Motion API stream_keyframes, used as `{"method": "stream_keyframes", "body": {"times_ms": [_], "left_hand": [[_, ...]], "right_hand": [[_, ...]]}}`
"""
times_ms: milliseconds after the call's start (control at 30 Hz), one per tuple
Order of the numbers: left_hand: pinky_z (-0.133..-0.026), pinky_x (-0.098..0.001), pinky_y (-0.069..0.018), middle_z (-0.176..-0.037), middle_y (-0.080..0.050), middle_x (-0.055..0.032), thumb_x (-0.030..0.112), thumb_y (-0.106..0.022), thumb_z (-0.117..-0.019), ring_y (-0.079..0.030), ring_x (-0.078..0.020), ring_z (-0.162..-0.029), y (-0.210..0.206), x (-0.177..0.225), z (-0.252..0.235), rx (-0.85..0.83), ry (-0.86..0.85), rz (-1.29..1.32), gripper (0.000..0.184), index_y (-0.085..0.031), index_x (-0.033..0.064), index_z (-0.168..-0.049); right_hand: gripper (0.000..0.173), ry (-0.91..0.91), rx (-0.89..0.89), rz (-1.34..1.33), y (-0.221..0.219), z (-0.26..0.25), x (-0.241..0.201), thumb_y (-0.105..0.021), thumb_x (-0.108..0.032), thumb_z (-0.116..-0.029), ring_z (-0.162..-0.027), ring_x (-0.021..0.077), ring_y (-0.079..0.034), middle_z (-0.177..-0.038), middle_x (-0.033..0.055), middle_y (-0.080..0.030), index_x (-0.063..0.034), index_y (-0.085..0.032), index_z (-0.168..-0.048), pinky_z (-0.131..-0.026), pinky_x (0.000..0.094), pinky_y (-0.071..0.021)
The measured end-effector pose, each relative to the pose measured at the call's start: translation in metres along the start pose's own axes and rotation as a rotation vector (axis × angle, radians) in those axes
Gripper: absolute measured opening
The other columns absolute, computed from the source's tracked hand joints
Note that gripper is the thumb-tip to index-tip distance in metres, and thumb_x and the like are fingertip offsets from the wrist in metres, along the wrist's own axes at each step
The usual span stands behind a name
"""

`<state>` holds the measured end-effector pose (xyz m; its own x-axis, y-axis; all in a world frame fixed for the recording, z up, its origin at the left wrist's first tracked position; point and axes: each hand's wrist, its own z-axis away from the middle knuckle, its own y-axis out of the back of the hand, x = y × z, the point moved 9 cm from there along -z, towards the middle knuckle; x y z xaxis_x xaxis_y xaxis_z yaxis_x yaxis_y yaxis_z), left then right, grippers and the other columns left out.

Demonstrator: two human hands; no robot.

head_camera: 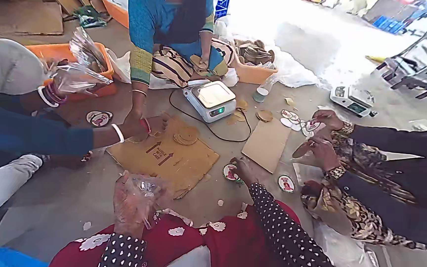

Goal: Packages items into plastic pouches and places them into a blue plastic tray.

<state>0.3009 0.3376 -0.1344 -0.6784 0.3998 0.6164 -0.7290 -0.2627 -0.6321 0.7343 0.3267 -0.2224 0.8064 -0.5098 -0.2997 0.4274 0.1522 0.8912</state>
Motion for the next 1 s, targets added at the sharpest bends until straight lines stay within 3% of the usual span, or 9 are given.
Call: {"method": "stream_keyframes", "body": {"times_ms": [67, 167, 333, 433, 533, 633, 833, 1000], "left_hand": [[-0.073, -0.0558, -0.0594, -0.115, -0.064, -0.0148, 0.055, -0.034, -0.1032, -0.068, -0.0355, -0.1, 0.001, -0.001, -0.001, 0.016, 0.001, 0.004, 0.051, -0.049, 0.0138, -0.129], [-0.074, -0.0565, -0.0594, -0.114, -0.064, -0.0131, 0.054, -0.035, -0.1033, -0.068, -0.0353, -0.103, 0.001, -0.001, -0.002, 0.016, 0.007, 0.008, 0.048, -0.049, 0.0149, -0.129], [-0.071, -0.0553, -0.0599, -0.109, -0.066, -0.013, 0.05, -0.036, -0.1046, -0.069, -0.0345, -0.097, -0.001, 0.002, 0.001, 0.041, -0.012, 0.01, 0.044, -0.051, 0.0132, -0.122], [-0.074, -0.0545, -0.0592, -0.112, -0.064, -0.0126, 0.051, -0.035, -0.1036, -0.068, -0.0332, -0.1, 0.0, 0.001, 0.001, 0.034, -0.006, -0.003, 0.047, -0.05, 0.0133, -0.126], [-0.072, -0.055, -0.0597, -0.112, -0.065, -0.0143, 0.051, -0.035, -0.1042, -0.069, -0.035, -0.099, 0.0, 0.001, 0.001, 0.028, -0.006, 0.002, 0.047, -0.051, 0.0124, -0.126], [-0.071, -0.0531, -0.0598, -0.108, -0.067, -0.0115, 0.05, -0.032, -0.1045, -0.07, -0.0332, -0.096, -0.004, -0.001, 0.004, 0.022, -0.006, -0.016, 0.044, -0.052, 0.0146, -0.122], [-0.071, -0.0516, -0.0603, -0.105, -0.066, -0.0129, 0.044, -0.031, -0.1068, -0.07, -0.0303, -0.092, -0.007, -0.003, 0.003, 0.047, -0.011, 0.033, 0.043, -0.05, 0.0097, -0.126], [-0.067, -0.0457, -0.0611, -0.096, -0.069, -0.0103, 0.038, -0.031, -0.1087, -0.071, -0.0274, -0.088, -0.004, -0.003, -0.003, 0.09, 0.015, 0.072, 0.039, -0.055, 0.0084, -0.114]], "right_hand": [[0.041, -0.006, 0.002, -0.028, -0.001, -0.002, 0.002, -0.083, -0.017, -0.0802, -0.123, 0.0457, -0.056, -0.125, 0.0272, -0.062, -0.0098, -0.072, -0.119, -0.101, 0.0642, -0.0461], [0.025, -0.02, -0.013, -0.036, 0.0, -0.005, 0.007, -0.07, -0.022, -0.0927, -0.113, 0.0399, -0.065, -0.114, 0.0212, -0.071, -0.0049, -0.074, -0.11, -0.098, 0.0621, -0.0476], [0.027, -0.032, 0.017, -0.111, 0.01, 0.001, 0.009, -0.063, -0.025, -0.0992, -0.114, 0.0391, -0.065, -0.113, 0.0215, -0.071, -0.0026, -0.075, -0.11, -0.101, 0.0616, -0.0459], [0.029, 0.01, 0.035, -0.141, 0.012, 0.002, 0.008, -0.057, -0.022, -0.1043, -0.117, 0.0411, -0.064, -0.118, 0.0241, -0.07, -0.001, -0.073, -0.116, -0.104, 0.0609, -0.0442], [0.024, 0.034, 0.173, -0.209, 0.025, 0.005, 0.006, -0.062, -0.019, -0.1012, -0.115, 0.0394, -0.065, -0.117, 0.0216, -0.071, -0.0033, -0.075, -0.115, -0.103, 0.0599, -0.0465], [0.017, 0.077, 0.347, -0.377, 0.046, 0.014, -0.003, -0.07, -0.017, -0.096, -0.105, 0.0307, -0.07, -0.106, 0.014, -0.075, -0.0071, -0.077, -0.109, -0.097, 0.0569, -0.0505], [0.026, 0.234, 0.247, -0.403, 0.052, -0.019, -0.077, -0.057, -0.014, -0.1042, -0.113, 0.034, -0.067, -0.116, 0.021, -0.072, -0.0001, -0.07, -0.123, -0.103, 0.0565, -0.0473], [0.026, 0.339, 0.072, -0.207, 0.022, -0.075, -0.171, -0.051, -0.012, -0.1054, -0.109, 0.0378, -0.067, -0.112, 0.0217, -0.071, -0.0019, -0.07, -0.12, -0.097, 0.0587, -0.049]]}}
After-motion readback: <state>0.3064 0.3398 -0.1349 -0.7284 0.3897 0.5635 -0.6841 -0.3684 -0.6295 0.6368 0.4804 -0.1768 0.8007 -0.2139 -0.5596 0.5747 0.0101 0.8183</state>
